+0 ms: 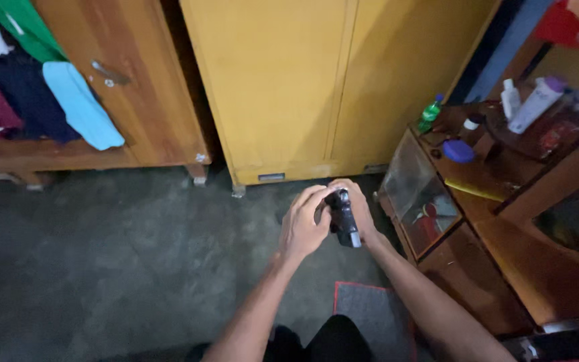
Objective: The person vacuums the floor of a room by moving the vacuum head along the edges of a bed, around furniture, and across open floor spaces.
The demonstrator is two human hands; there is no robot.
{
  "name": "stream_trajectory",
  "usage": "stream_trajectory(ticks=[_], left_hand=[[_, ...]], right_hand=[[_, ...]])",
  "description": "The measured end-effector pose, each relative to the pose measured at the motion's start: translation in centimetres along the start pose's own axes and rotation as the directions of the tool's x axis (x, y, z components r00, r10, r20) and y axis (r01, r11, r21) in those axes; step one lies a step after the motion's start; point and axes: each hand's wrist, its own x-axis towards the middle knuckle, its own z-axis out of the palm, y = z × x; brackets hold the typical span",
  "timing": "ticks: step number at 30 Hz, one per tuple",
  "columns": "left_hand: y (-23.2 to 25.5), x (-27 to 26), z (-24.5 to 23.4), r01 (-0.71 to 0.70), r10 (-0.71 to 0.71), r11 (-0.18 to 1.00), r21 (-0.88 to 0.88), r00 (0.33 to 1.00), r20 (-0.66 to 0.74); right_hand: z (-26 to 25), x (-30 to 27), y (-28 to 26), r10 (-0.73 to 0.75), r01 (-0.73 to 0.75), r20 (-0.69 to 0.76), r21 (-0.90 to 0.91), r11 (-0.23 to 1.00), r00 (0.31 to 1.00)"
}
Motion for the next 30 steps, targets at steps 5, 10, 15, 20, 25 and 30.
stream_trajectory(ticks=[5,10,15,20,25,30], left_hand=[[-2.3,-4.2,-0.2,0.034,-0.037,0.999,-0.036,0.995,-0.095],[-3.7,-5.4,-3.0,0.096,-0.089,0.989,0.109,0.994,-0.067],[-5.9,-2.4,-7.6,-0.005,0.005,0.953,0.301,1.000,-0.001],[-7.2,-0.7,-14.3,0.040,-0.041,0.892,0.451,0.999,-0.007],[-7.5,-1.7,-17.5,0.057,-0.047,0.879,0.473,0.998,-0.032],[-7.5,-3.0,-17.4,0.088,-0.094,0.884,0.459,0.996,-0.010]], right_hand=[[1.8,-0.8,-1.9,0.358,-0.370,0.100,0.160,0.915,0.929],[2.7,0.3,-4.2,0.235,-0.216,-0.033,0.282,0.935,0.972],[4.5,3.7,-2.9,0.280,-0.194,-0.225,0.341,0.920,0.933],[2.7,4.6,-3.9,0.302,-0.262,-0.106,0.287,0.921,0.947],[0.4,3.5,-6.7,0.267,-0.257,0.012,0.308,0.916,0.964],[-0.3,2.7,-7.1,0.214,-0.199,-0.028,0.267,0.943,0.976]])
